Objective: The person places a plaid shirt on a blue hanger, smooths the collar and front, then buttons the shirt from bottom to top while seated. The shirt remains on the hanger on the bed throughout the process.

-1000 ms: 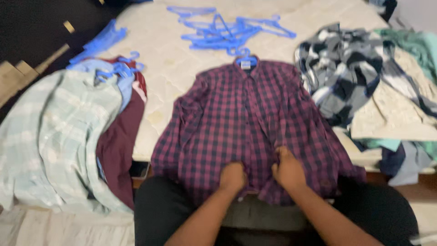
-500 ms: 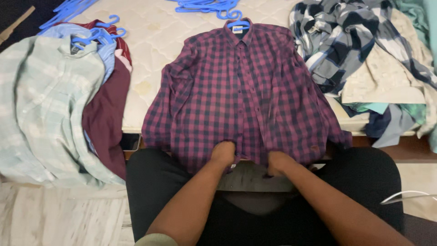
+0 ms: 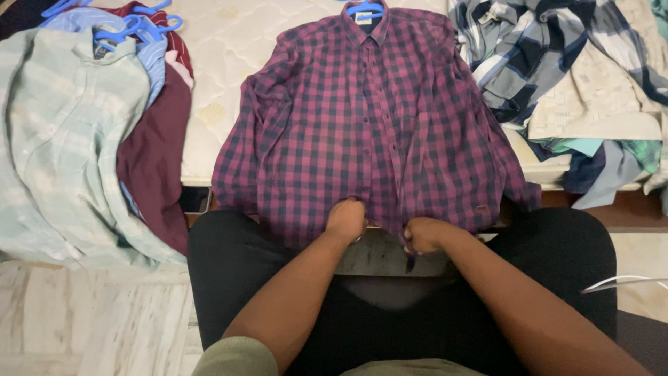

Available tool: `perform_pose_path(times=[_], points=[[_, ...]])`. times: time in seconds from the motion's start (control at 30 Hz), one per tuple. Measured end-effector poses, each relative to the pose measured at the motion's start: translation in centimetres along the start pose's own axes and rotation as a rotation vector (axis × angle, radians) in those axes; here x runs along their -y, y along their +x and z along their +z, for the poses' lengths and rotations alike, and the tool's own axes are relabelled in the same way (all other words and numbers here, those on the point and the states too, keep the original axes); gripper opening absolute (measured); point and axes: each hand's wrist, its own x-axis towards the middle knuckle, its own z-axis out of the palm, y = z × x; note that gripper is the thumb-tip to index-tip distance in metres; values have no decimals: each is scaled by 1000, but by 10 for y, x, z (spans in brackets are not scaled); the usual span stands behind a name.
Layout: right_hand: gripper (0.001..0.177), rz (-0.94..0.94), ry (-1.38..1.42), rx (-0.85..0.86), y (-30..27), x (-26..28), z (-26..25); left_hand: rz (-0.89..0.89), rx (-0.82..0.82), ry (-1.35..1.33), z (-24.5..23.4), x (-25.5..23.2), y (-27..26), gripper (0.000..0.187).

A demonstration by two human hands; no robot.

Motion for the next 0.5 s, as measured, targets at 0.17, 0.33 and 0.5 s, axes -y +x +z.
perform_pose_path(times=[0.17,0.33,0.5], points=[[24,-65,-154,72,-1,1,3,-21,60,31,3,1,6,22],[29,128,-71,242,-16,20,-3,-39,103,44,-1,-3,6,23],[16,39,-242,-195,-18,32,-14,-3,128,46,9,1,9,20]])
